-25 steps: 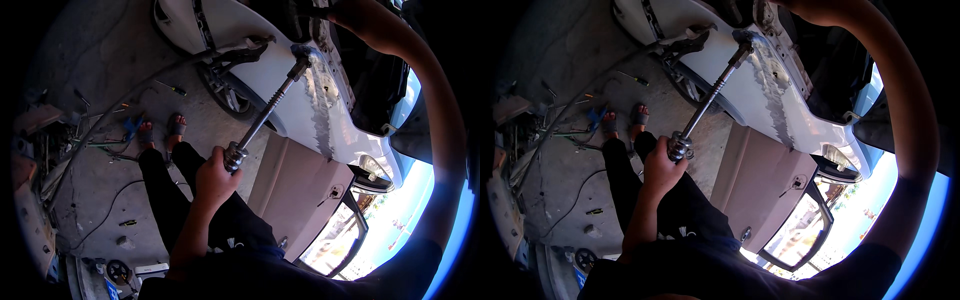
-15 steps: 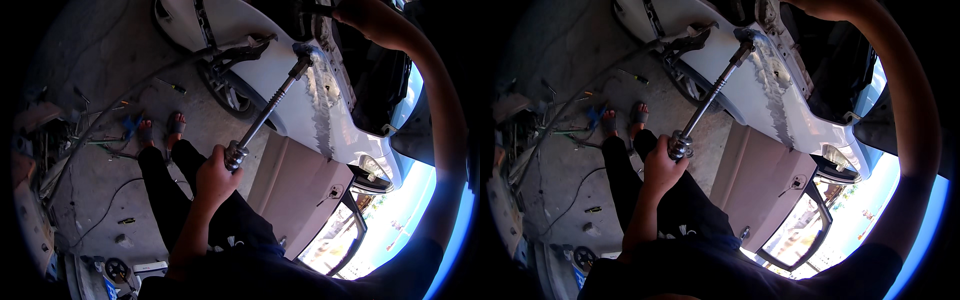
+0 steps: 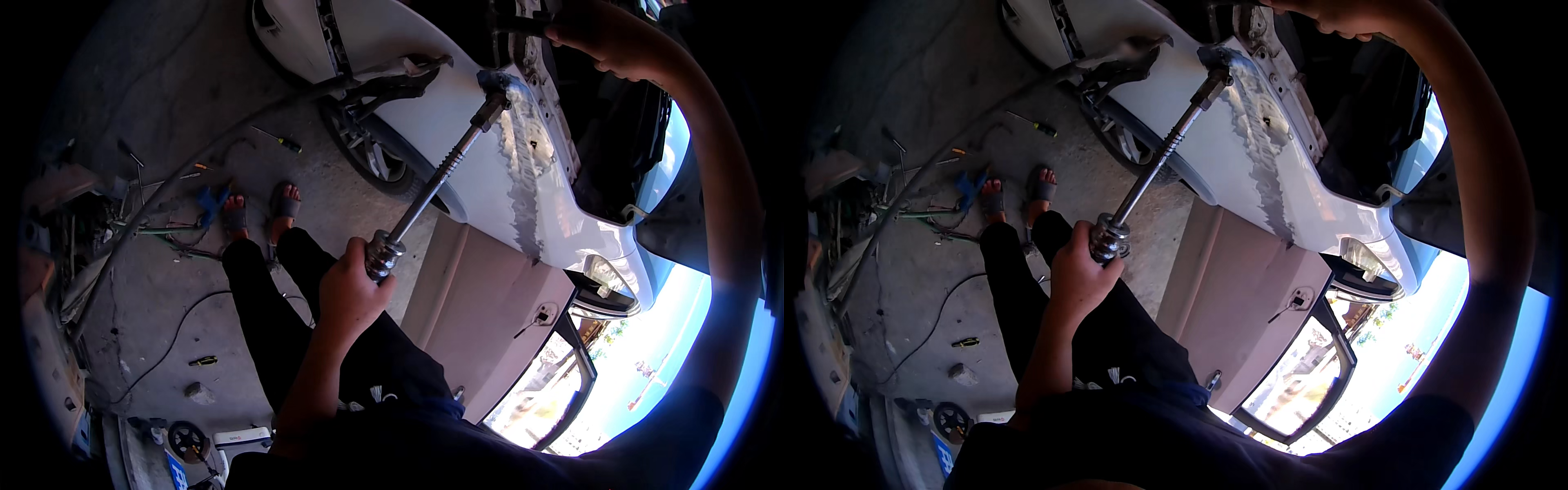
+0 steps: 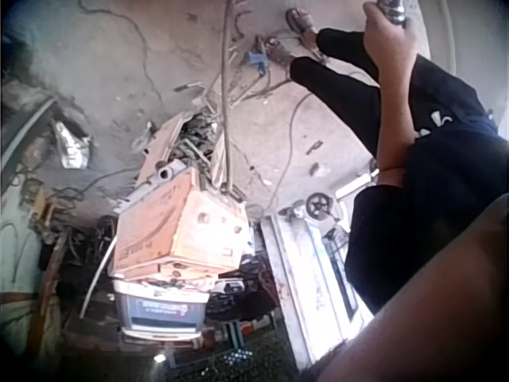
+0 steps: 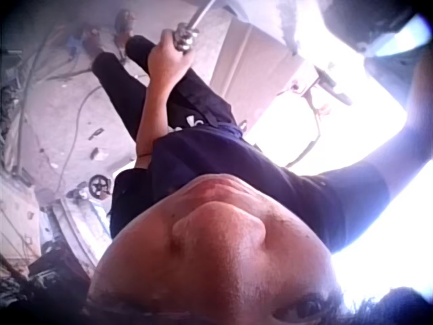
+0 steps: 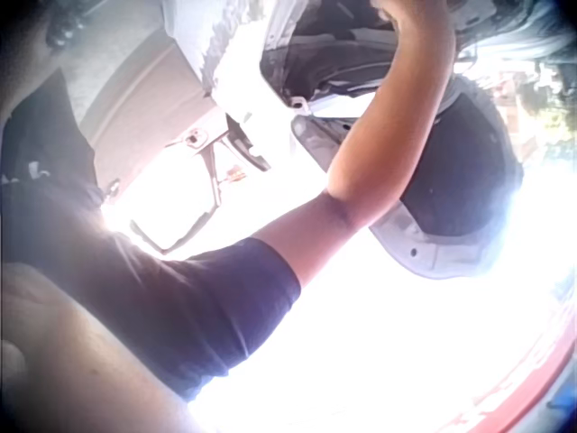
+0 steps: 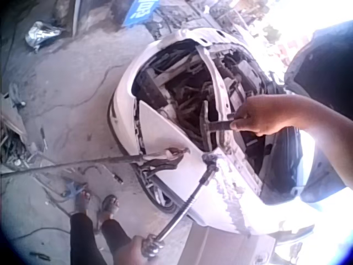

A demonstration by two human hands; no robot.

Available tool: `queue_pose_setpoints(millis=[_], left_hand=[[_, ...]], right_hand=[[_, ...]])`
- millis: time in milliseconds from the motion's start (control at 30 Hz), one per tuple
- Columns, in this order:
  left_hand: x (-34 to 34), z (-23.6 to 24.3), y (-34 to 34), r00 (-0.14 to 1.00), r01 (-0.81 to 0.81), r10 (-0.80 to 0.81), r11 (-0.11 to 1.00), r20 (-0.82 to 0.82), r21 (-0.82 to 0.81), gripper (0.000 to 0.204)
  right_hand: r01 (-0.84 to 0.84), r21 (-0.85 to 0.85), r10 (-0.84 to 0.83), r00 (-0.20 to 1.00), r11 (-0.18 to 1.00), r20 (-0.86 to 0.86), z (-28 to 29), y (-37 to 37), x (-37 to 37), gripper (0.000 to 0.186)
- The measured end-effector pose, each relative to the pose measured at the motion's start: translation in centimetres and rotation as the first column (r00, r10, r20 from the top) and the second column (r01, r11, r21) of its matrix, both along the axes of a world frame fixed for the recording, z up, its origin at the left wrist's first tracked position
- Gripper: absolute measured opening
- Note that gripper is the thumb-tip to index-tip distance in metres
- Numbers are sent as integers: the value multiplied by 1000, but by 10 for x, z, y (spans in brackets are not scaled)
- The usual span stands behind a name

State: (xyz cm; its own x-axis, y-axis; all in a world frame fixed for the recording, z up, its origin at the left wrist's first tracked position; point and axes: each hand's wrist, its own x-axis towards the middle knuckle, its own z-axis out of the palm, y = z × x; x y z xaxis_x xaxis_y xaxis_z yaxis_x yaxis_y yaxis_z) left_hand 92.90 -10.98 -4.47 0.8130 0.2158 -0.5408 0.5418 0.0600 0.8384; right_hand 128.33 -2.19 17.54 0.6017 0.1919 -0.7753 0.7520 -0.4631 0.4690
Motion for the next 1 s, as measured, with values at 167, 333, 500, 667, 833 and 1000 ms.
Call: queue_pose_setpoints(millis=[167,333,500,667,833,1000], left_hand=[[-1,-1,-2,1000,-3,3,1000,5,2,33],[0,0,-2,1000,-3,3,1000,-1,1,33],[-1,-1,-2,1000,-13,13,1000,-2,-20,34],[-2,-2,-6,999,-25,25,1000,36,5,33],[0,-1,-5,998,-22,22,1000,53,4,33],[-5,-3,-2,999,-31,31,1000,-8,0,35]], right_hand=[[-19,22,20,999,1000,-33,-2,4,6,45],[-34,-4,34,999,999,-36,-4,10,10,40],[157,-49,-158,987,986,-10,-1,15,3,39],[217,-65,-212,974,974,74,-5,10,7,38],[219,-26,-219,976,975,3,1,6,14,38],[202,33,-200,979,979,-33,-9,18,7,36]])
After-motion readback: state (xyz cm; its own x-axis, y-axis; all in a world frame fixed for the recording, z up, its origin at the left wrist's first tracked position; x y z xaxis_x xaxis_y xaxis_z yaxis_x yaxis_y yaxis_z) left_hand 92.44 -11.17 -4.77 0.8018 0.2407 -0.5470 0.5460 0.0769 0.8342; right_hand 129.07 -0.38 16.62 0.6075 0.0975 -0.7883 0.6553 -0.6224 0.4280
